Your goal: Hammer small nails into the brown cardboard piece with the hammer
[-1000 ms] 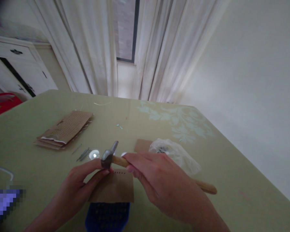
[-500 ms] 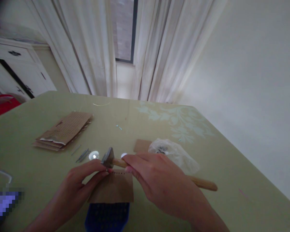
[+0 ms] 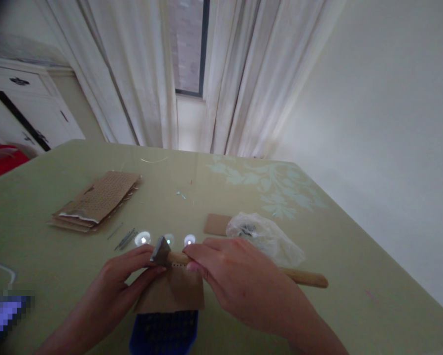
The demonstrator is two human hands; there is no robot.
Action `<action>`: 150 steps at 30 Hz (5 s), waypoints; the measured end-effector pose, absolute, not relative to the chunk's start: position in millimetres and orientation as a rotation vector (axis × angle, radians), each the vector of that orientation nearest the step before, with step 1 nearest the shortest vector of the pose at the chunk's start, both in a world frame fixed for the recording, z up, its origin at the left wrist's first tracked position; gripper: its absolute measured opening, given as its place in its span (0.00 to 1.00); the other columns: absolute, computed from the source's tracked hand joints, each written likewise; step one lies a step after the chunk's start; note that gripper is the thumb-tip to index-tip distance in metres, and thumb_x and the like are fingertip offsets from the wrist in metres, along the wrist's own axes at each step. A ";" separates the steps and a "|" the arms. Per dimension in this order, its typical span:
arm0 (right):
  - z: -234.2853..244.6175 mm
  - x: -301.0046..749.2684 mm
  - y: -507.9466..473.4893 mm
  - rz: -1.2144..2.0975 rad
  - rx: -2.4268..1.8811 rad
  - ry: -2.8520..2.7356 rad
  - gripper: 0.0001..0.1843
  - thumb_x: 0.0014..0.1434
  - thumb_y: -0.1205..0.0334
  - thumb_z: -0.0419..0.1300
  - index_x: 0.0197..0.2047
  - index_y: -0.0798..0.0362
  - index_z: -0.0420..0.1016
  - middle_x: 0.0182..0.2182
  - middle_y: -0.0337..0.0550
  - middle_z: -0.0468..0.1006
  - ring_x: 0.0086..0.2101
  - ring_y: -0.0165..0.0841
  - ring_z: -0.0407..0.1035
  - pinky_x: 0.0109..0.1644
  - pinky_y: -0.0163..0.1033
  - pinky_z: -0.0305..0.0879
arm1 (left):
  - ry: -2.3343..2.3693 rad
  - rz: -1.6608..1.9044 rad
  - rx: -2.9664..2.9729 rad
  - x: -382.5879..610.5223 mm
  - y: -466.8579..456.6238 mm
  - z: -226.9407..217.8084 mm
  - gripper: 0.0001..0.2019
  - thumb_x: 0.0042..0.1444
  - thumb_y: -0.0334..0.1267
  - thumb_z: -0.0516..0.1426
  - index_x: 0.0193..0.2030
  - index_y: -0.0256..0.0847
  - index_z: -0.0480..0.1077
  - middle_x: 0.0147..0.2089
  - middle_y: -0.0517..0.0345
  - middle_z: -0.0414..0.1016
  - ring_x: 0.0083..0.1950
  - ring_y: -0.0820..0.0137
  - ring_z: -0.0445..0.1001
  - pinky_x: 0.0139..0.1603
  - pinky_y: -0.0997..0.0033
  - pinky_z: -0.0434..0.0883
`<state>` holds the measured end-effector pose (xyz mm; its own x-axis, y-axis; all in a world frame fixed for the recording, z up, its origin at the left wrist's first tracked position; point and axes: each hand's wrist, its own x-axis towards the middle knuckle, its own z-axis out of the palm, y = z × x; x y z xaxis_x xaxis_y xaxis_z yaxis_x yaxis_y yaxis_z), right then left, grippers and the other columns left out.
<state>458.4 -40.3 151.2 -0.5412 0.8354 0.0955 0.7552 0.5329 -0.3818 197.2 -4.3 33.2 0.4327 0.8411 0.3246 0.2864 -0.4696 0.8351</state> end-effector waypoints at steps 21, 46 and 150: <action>145.3 459.6 -25.4 0.703 -1.367 -2.499 0.17 0.82 0.60 0.53 0.61 0.49 0.82 0.55 0.47 0.88 0.53 0.44 0.81 0.59 0.47 0.70 | 1.035 0.727 1.789 195.3 -9.6 28.5 0.20 0.65 0.46 0.68 0.63 0.54 0.80 0.59 0.58 0.87 0.59 0.55 0.85 0.59 0.63 0.82; 153.1 472.2 -22.3 0.700 -1.326 -2.423 0.17 0.82 0.60 0.53 0.62 0.49 0.82 0.50 0.43 0.88 0.46 0.38 0.79 0.51 0.42 0.65 | 1.709 0.883 1.905 155.1 32.5 17.3 0.18 0.70 0.52 0.56 0.51 0.44 0.82 0.47 0.50 0.89 0.43 0.57 0.86 0.46 0.59 0.82; 158.2 469.0 -35.0 0.617 -1.308 -2.391 0.19 0.82 0.58 0.52 0.63 0.51 0.81 0.54 0.48 0.88 0.49 0.42 0.80 0.54 0.46 0.69 | 0.982 1.059 2.082 206.0 -0.7 31.9 0.07 0.72 0.35 0.61 0.44 0.48 0.81 0.41 0.62 0.85 0.42 0.66 0.81 0.45 0.70 0.73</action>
